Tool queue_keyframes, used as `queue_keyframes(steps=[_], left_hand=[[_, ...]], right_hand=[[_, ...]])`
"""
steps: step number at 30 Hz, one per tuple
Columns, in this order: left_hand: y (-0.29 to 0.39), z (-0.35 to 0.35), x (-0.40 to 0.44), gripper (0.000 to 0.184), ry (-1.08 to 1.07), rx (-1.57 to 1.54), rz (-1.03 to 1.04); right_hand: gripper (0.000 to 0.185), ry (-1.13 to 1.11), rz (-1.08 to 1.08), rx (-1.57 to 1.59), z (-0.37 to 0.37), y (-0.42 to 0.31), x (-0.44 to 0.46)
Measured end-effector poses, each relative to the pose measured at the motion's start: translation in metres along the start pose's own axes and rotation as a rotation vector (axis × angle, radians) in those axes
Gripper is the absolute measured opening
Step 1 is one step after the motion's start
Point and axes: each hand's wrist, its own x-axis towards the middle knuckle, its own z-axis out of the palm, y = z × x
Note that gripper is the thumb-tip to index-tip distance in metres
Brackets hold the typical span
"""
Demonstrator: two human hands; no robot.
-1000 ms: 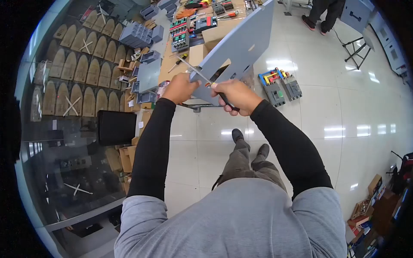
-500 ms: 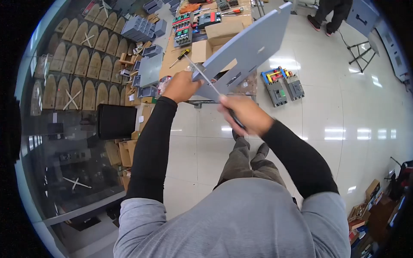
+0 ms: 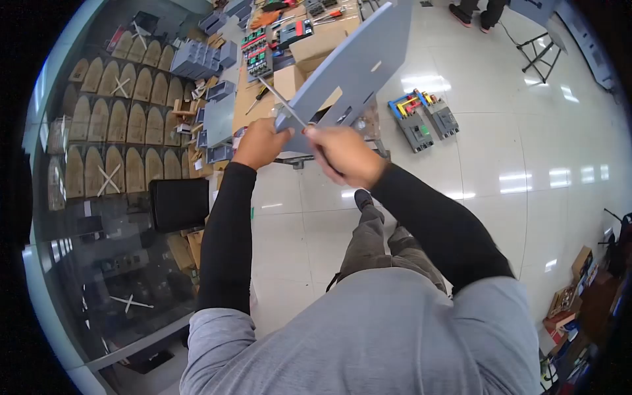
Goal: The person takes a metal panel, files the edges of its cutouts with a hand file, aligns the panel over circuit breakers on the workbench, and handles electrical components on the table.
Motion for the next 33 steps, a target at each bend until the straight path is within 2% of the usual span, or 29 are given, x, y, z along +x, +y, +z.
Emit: queue_keyframes(steps=[3, 4, 6, 7, 9, 10, 13, 15, 17, 21, 23, 24, 26, 27, 29, 31, 33], left_hand=[[-0.004, -0.007, 0.0, 0.036, 0.008, 0.029, -0.019], [-0.003, -0.007, 0.001, 0.036, -0.005, 0.037, -0.032], [0.001, -0.013, 0.003, 0.038, -0.012, 0.033, -0.055], [0.006, -0.017, 0.002, 0.04, -0.014, 0.027, -0.068], [0.0, -0.01, -0.01, 0.044, -0.044, 0.02, -0.074], [-0.01, -0.007, -0.001, 0.045, -0.017, 0.012, -0.051], [-0.015, -0.011, 0.006, 0.046, -0.02, 0.005, -0.071], [0.001, -0.017, 0.006, 0.045, -0.047, 0.053, -0.073], [-0.006, -0.01, 0.005, 0.047, 0.012, 0.036, 0.004], [0.009, -0.007, -0.004, 0.048, 0.045, 0.074, 0.031], [0.006, -0.014, -0.003, 0.047, 0.0, 0.039, -0.035], [0.0, -0.015, -0.005, 0.047, -0.025, 0.011, -0.072], [-0.011, -0.004, -0.002, 0.046, 0.002, 0.053, 0.044], [-0.018, -0.003, -0.001, 0.046, 0.017, 0.086, 0.095], [-0.016, -0.009, -0.002, 0.043, 0.037, 0.097, 0.049], [0.001, -0.004, 0.003, 0.042, 0.001, 0.055, 0.033], [-0.002, -0.019, 0.004, 0.043, -0.054, -0.003, -0.025]], right_hand=[[0.044, 0.185, 0.073, 0.021, 0.018, -0.014, 0.024], [0.043, 0.055, 0.05, -0.032, 0.0, -0.009, 0.0], [0.04, 0.01, 0.013, -0.066, -0.016, -0.003, -0.057], [0.038, 0.162, 0.186, -0.025, -0.011, -0.013, -0.079], [0.035, 0.102, 0.112, -0.153, -0.009, -0.02, -0.067], [0.031, 0.113, 0.052, -0.44, -0.017, -0.016, -0.044], [0.026, 0.405, -0.56, -1.517, -0.009, -0.003, -0.012], [0.02, 0.411, -0.333, -1.509, 0.009, -0.013, -0.053], [0.019, 0.401, -0.232, -1.522, 0.01, -0.018, -0.096], [0.019, 0.43, -0.394, -1.535, 0.012, -0.011, -0.023], [0.019, 0.415, -0.443, -1.587, 0.028, -0.01, 0.016], [0.019, 0.417, -0.511, -1.538, 0.025, -0.004, 0.001], [0.028, 0.39, -0.184, -1.5, 0.024, -0.013, -0.063], [0.031, 0.376, -0.192, -1.527, 0.015, -0.009, -0.083], [0.03, 0.422, -0.176, -1.47, 0.021, -0.011, -0.063], [0.028, 0.375, -0.583, -1.623, 0.008, 0.004, 0.003], [0.027, 0.43, -0.53, -1.579, 0.006, 0.009, 0.011]])
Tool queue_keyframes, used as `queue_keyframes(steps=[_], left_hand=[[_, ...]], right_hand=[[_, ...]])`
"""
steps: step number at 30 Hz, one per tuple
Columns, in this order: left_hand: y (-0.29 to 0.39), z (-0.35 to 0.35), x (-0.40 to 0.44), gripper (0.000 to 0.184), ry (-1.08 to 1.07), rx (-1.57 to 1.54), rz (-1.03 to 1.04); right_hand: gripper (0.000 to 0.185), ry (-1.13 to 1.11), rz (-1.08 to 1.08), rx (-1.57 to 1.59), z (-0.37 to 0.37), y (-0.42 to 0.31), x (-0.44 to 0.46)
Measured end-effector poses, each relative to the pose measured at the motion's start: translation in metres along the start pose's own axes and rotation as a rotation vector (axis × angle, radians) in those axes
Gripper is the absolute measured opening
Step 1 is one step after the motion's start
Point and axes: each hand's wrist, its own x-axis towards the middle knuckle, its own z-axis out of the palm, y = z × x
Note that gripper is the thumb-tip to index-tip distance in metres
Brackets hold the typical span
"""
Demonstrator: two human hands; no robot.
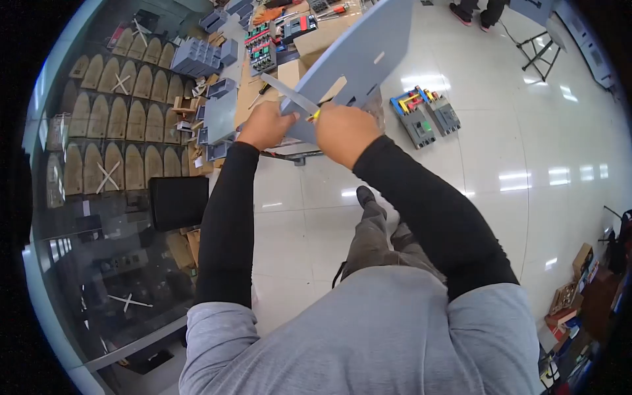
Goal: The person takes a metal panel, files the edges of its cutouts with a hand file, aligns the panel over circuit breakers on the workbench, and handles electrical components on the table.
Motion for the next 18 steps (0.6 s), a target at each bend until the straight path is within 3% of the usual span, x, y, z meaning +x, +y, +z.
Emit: queue_keyframes(steps=[3, 5, 7, 10, 12, 13, 18], left_hand=[[-0.01, 0.009, 0.01, 0.046, 0.027, 0.071, -0.011], [-0.017, 0.0, 0.012, 0.048, 0.028, 0.042, -0.026], [-0.02, -0.001, 0.015, 0.049, -0.013, 0.01, -0.008], [-0.014, -0.007, 0.016, 0.046, -0.028, 0.041, 0.006], [-0.011, -0.011, 0.016, 0.043, -0.052, -0.045, -0.09], [-0.009, -0.013, 0.016, 0.042, -0.063, -0.08, -0.141], [0.0, -0.013, 0.012, 0.056, 0.257, 0.057, 0.039]], right_hand=[[0.025, -0.146, 0.243, 0.144, -0.053, 0.003, -0.06], [0.024, -0.207, 0.278, 0.137, -0.088, 0.02, -0.121], [0.031, -0.261, 0.522, 0.312, -0.1, 0.046, -0.17], [0.038, -0.148, 0.698, 0.335, -0.069, 0.097, -0.235], [0.039, -0.074, 0.806, 0.415, -0.051, 0.112, -0.259], [0.039, -0.036, 0.811, 0.438, -0.044, 0.115, -0.266], [0.029, -0.123, 0.744, 0.379, -0.031, 0.11, -0.274]])
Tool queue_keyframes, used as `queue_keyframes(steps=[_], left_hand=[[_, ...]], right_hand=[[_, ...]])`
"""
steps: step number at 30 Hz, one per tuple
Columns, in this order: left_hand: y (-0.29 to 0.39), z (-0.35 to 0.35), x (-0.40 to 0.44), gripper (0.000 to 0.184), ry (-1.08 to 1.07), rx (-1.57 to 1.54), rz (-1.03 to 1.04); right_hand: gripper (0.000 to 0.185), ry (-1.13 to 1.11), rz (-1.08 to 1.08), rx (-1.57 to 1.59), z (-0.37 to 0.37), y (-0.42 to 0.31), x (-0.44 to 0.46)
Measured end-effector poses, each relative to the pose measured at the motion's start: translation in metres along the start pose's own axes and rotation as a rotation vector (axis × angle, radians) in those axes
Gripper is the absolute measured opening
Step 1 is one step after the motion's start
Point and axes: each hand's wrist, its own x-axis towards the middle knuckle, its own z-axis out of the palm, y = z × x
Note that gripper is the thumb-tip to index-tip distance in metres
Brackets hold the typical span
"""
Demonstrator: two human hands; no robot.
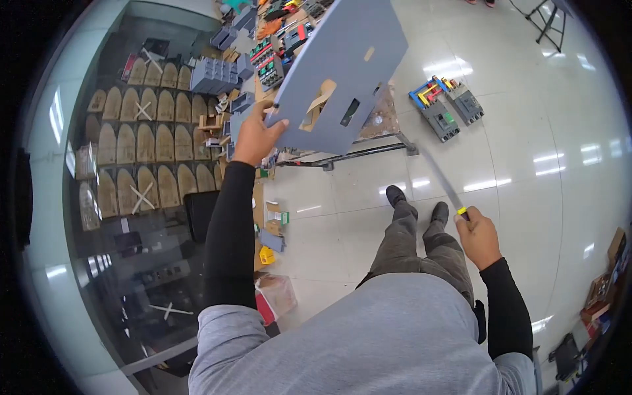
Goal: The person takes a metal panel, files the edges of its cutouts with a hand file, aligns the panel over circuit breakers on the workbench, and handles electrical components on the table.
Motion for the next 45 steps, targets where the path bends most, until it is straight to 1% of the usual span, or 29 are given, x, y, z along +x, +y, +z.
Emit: queue_keyframes(steps=[1, 2, 4, 6, 7, 8, 9, 10, 11, 12, 14, 15, 18, 19, 21, 23, 24, 25, 26, 28, 29, 31, 32, 34, 35, 38, 41, 45], left_hand=[[0.001, 0.003, 0.003, 0.06, 0.054, 0.01, 0.048], [0.009, 0.003, 0.007, 0.061, 0.023, 0.017, 0.022], [0.029, -0.002, 0.016, 0.064, -0.037, 0.029, -0.03], [0.032, 0.003, 0.026, 0.062, -0.03, 0.06, 0.029], [0.033, 0.008, 0.031, 0.062, -0.024, 0.091, 0.057], [0.019, 0.015, 0.04, 0.062, -0.038, 0.132, 0.081], [0.005, 0.026, 0.046, 0.062, -0.052, 0.172, 0.101], [0.018, 0.025, 0.044, 0.06, -0.029, 0.172, 0.153], [0.035, 0.024, 0.041, 0.057, -0.035, 0.172, 0.106], [0.035, 0.026, 0.041, 0.056, -0.042, 0.127, 0.088], [0.026, 0.028, 0.041, 0.055, -0.046, 0.048, 0.036], [0.028, 0.028, 0.041, 0.054, -0.051, 0.007, 0.048], [0.019, 0.028, 0.045, 0.055, 0.025, 0.246, 0.064], [0.017, 0.025, 0.047, 0.055, 0.032, 0.14, 0.081], [0.019, 0.023, 0.05, 0.056, 0.006, -0.023, 0.087], [0.019, 0.013, 0.052, 0.055, -0.079, -0.101, 0.03], [0.016, 0.013, 0.055, 0.055, -0.136, -0.136, -0.005], [0.016, 0.015, 0.058, 0.055, -0.189, -0.179, -0.039], [0.017, 0.016, 0.061, 0.054, -0.178, -0.149, -0.03], [0.017, 0.017, 0.056, 0.054, -0.175, -0.086, -0.027], [0.019, 0.02, 0.052, 0.054, -0.131, -0.114, -0.008], [0.016, 0.025, 0.05, 0.053, -0.136, -0.128, 0.015], [0.016, 0.026, 0.05, 0.053, -0.14, -0.136, 0.036], [0.023, 0.022, 0.049, 0.053, -0.175, -0.083, 0.012], [0.025, 0.02, 0.048, 0.053, -0.191, -0.056, 0.002], [0.024, 0.02, 0.048, 0.053, -0.187, 0.029, 0.036], [0.022, 0.021, 0.047, 0.053, -0.146, 0.057, 0.037], [0.016, 0.022, 0.05, 0.051, -0.137, 0.038, 0.03]], right_hand=[[0.027, -0.017, -0.03, -0.07, -0.005, -0.007, -0.003], [0.025, -0.071, -0.097, -0.132, -0.017, -0.023, -0.005], [0.022, -0.179, -0.23, -0.26, -0.054, -0.077, -0.008], [0.015, -0.308, -0.509, -0.367, -0.089, -0.14, -0.01], [0.014, -0.386, -0.611, -0.31, -0.101, -0.163, -0.01], [0.019, -0.454, -0.793, -0.309, -0.106, -0.182, -0.009], [0.018, -0.478, -0.712, -0.262, -0.105, -0.207, -0.014], [0.022, -0.504, -0.635, -0.179, -0.109, -0.232, -0.016], [0.025, -0.525, -0.557, -0.094, -0.113, -0.256, -0.019], [0.029, -0.539, -0.48, -0.008, -0.116, -0.281, -0.022], [0.025, -0.599, -0.456, 0.039, -0.141, -0.29, -0.019], [0.024, -0.634, -0.45, 0.008, -0.152, -0.288, -0.018], [0.025, -0.739, -0.562, -0.083, -0.177, -0.284, -0.007], [0.027, -0.785, -0.61, -0.108, -0.179, -0.282, -0.001], [0.023, -0.731, -0.551, -0.397, -0.172, -0.28, 0.001], [0.018, -0.542, -0.48, -0.487, -0.158, -0.253, 0.009], [0.016, -0.465, -0.493, -0.328, -0.138, -0.217, 0.027], [0.013, -0.284, -0.51, -0.207, -0.108, -0.188, 0.042], [0.016, -0.251, -0.472, -0.132, -0.075, -0.155, 0.058], [0.021, -0.299, -0.204, 0.165, -0.016, -0.113, 0.079], [0.023, -0.317, -0.198, 0.257, 0.013, -0.099, 0.09], [0.027, -0.349, -0.16, 0.452, 0.054, -0.082, 0.098], [0.027, -0.421, -0.09, 0.503, 0.059, -0.092, 0.099], [0.029, -0.557, 0.048, 0.6, 0.067, -0.12, 0.103], [0.028, -0.552, -0.001, 0.565, 0.086, -0.111, 0.108], [0.029, -0.675, 0.162, 0.683, 0.094, -0.128, 0.113], [0.031, -0.702, 0.187, 0.711, 0.091, -0.142, 0.113], [0.032, -0.723, 0.166, 0.721, 0.071, -0.157, 0.105]])
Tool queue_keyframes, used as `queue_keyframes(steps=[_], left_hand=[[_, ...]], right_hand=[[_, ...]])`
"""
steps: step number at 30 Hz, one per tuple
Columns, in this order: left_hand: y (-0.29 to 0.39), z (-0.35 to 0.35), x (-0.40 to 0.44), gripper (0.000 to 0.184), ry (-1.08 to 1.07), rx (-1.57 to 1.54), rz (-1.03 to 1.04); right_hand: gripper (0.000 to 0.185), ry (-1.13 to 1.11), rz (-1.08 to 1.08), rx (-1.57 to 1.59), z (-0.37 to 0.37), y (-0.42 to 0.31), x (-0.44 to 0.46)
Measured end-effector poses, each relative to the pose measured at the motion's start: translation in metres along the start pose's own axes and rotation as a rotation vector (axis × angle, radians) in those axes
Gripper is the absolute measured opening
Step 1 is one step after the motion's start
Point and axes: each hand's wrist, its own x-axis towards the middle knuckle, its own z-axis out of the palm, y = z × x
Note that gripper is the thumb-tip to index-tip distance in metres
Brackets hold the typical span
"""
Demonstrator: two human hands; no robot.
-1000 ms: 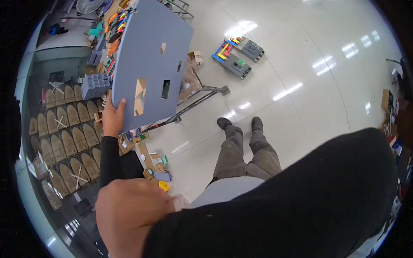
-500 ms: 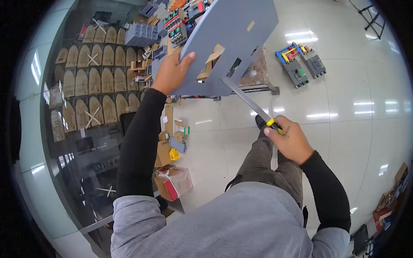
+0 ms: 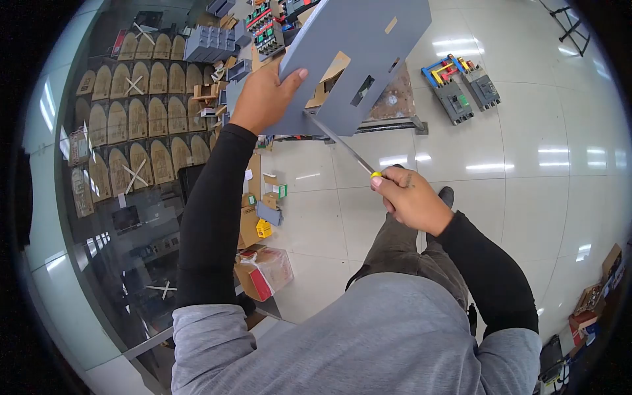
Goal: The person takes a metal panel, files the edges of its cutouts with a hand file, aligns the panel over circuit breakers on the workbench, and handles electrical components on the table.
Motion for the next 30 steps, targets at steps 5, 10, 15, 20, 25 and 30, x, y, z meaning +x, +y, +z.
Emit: queue_keyframes(steps=[5, 10, 15, 20, 25, 30], left_hand=[[-0.003, 0.003, 0.002, 0.047, 0.035, -0.008, 0.046], [0.006, 0.001, -0.001, 0.045, 0.06, -0.002, 0.036], [-0.001, 0.002, 0.002, 0.045, 0.085, 0.002, 0.054], [0.01, 0.004, -0.003, 0.047, 0.08, -0.003, 0.028], [0.007, 0.002, -0.003, 0.047, 0.054, 0.007, -0.008], [0.014, 0.004, -0.006, 0.047, 0.074, 0.052, 0.046]], right_hand=[[0.032, -0.055, -0.131, -0.229, -0.004, -0.019, 0.027], [0.043, -0.006, -0.261, -0.374, 0.023, -0.041, 0.095], [0.039, -0.029, -0.022, -0.232, -0.008, -0.031, -0.006], [0.041, -0.072, -0.169, -0.292, 0.012, -0.029, 0.102], [0.041, -0.086, -0.062, -0.287, -0.014, -0.019, 0.032], [0.044, -0.289, -0.241, -0.536, 0.028, -0.006, 0.038]])
